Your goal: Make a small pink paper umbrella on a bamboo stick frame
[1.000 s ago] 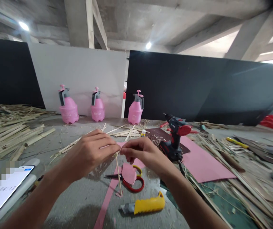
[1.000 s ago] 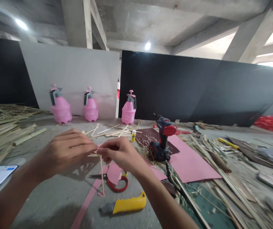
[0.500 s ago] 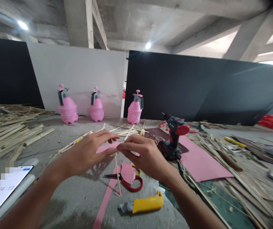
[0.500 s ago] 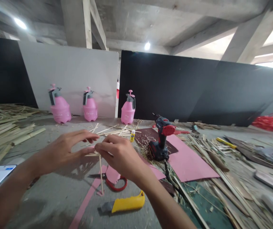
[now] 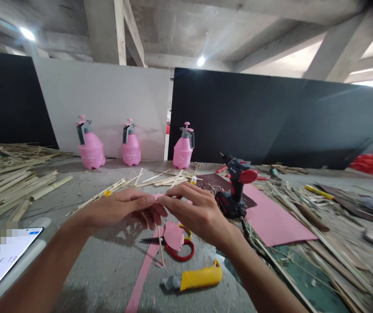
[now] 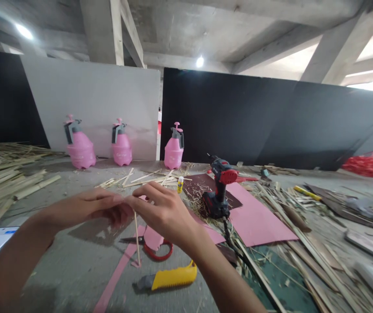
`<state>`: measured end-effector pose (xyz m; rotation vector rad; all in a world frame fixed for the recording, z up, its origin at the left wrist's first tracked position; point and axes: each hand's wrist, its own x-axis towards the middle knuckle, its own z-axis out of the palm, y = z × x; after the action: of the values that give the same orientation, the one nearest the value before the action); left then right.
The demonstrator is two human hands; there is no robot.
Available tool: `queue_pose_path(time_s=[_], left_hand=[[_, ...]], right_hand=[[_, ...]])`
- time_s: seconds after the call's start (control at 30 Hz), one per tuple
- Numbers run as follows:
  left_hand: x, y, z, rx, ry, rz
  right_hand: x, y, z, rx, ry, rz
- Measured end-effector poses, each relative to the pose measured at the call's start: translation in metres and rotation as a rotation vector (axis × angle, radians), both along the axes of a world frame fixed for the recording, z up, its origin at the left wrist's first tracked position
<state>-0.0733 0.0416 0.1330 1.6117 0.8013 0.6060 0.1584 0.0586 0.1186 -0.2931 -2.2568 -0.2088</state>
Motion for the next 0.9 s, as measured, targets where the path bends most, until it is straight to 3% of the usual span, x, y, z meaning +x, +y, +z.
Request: queue_pose_path(time_s=[0.13,0.23,0.47,0.63,0.9], left_hand=[[0.002,0.000,-0.005,-0.123,-0.084,0.031],[0.003,0.003,-0.007,-0.102,-0.081,0.090],[0.001,-0.001,0.004,0.314,0.220,0.127],[0.004,-0.013,0.007,0.633,0.395,0.321],[0.006,-0.014,0.001,0.846,0.512,0.447]], right_hand=[[0.001,-0.001,0.000,0.013,0.010,0.006],[0.001,-0.001,0.000,0.020,0.015,-0.001],[-0.003,-0.001,0.000,-0.068,-0.035,-0.065],[-0.006,-0.004,0.000,-0.116,-0.108,-0.071],[-0.008,-0.005,-0.002,-0.115,-0.135,-0.105]])
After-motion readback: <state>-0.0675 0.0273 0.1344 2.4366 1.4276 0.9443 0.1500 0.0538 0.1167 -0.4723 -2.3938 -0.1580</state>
